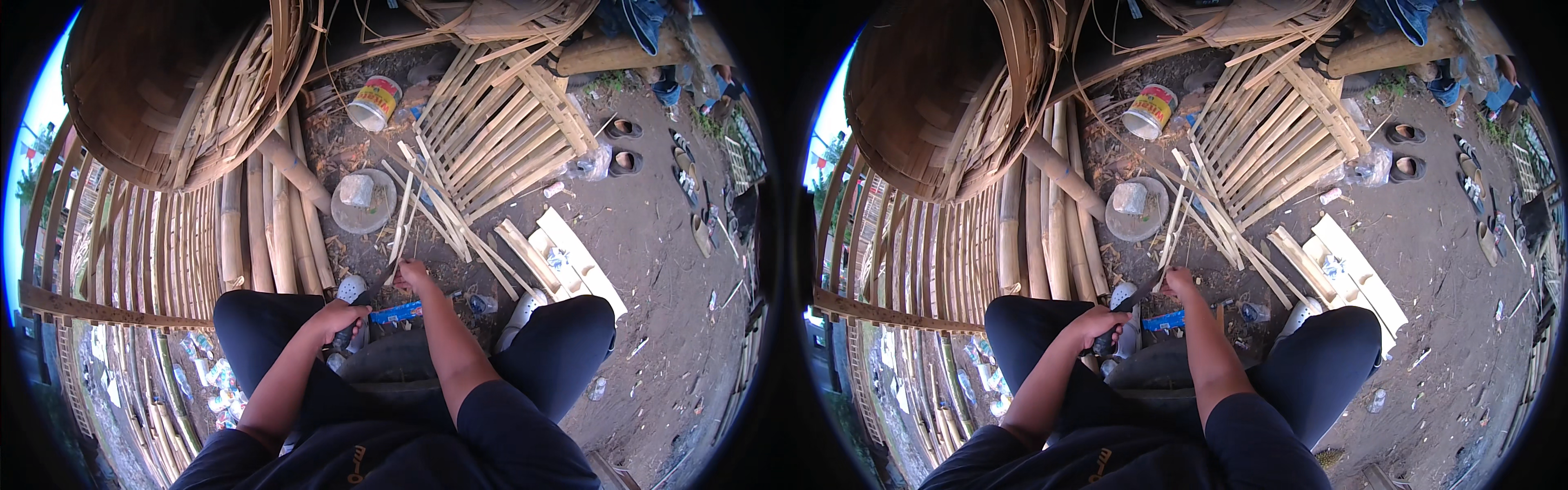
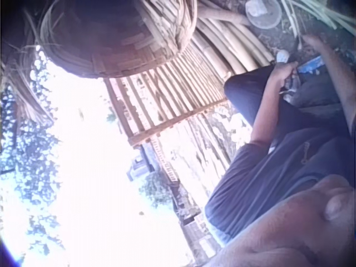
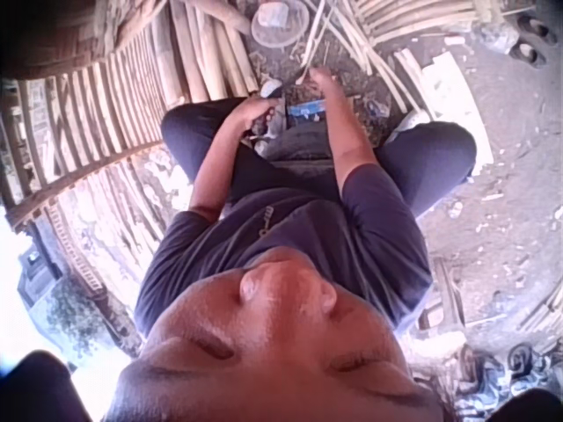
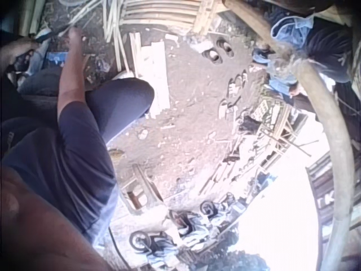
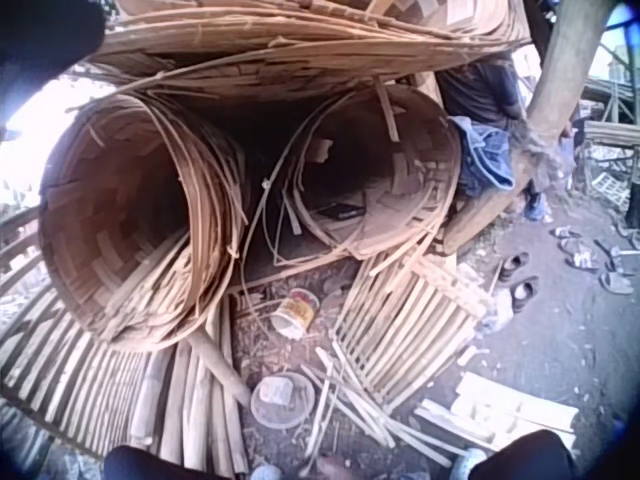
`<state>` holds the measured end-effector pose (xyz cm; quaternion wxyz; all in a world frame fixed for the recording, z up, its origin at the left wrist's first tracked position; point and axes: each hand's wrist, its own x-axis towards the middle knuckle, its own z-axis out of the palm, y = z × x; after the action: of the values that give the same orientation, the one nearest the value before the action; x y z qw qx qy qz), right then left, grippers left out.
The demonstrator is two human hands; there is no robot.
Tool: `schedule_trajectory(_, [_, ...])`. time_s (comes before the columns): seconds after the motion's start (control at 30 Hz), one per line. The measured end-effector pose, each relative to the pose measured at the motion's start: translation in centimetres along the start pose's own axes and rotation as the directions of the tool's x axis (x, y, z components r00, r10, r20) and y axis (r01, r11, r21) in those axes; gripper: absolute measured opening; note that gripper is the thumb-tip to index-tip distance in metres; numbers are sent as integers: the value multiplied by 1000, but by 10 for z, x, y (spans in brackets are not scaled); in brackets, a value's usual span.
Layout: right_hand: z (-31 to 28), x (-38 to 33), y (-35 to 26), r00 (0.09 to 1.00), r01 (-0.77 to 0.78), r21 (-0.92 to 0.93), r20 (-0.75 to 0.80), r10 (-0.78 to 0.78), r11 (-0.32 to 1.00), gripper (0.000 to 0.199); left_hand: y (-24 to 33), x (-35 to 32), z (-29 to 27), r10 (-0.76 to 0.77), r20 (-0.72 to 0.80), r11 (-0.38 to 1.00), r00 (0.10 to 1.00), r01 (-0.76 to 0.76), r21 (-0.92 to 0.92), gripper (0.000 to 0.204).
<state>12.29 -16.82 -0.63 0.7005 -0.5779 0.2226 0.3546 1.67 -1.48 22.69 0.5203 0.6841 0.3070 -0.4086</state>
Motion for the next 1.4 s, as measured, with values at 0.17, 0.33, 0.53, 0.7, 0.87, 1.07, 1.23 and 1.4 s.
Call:
schedule_trajectory(0.17, [-4, -8, -15, 994, 41, 74, 102, -49, 996, 36, 3, -15, -6, 29, -10, 999, 1000, -28, 35, 24])
schedule_trajectory(0.33, [-5, -29, -32, 992, 99, -8, 83, -98, 995, 36, -1, -26, 4, 77, -13, 996, 997, -76, 52, 23])
schedule_trajectory(0.53, [0, -65, -51, 988, 141, -15, 67, -140, 990, 33, -5, -76, 5, 164, 42, 986, 986, -165, 9, 23])
schedule_trajectory(0.7, [-16, -80, -74, 990, 128, -92, 72, -122, 987, 35, -23, -104, 7, 217, 83, 976, 973, -217, -12, 25])
schedule_trajectory(0.87, [3, -132, -109, 978, 200, -109, -38, -205, 974, 33, -34, -136, 3, 302, 78, 953, 950, -303, 0, 26])
schedule_trajectory(1.07, [-25, -149, -131, 933, 264, -267, -172, -315, 927, 28, -29, -179, 12, 363, 126, 932, 923, -356, -75, 23])
schedule_trajectory(1.23, [-79, -172, -182, 974, 185, -483, -26, -225, 856, 30, -16, -187, -3, 369, 265, 844, 891, -202, -496, 21])
schedule_trajectory(1.4, [-92, -259, -228, 976, 217, -441, 110, -187, 871, 31, 34, -154, 4, 392, 176, 871, 903, -303, -387, 19])
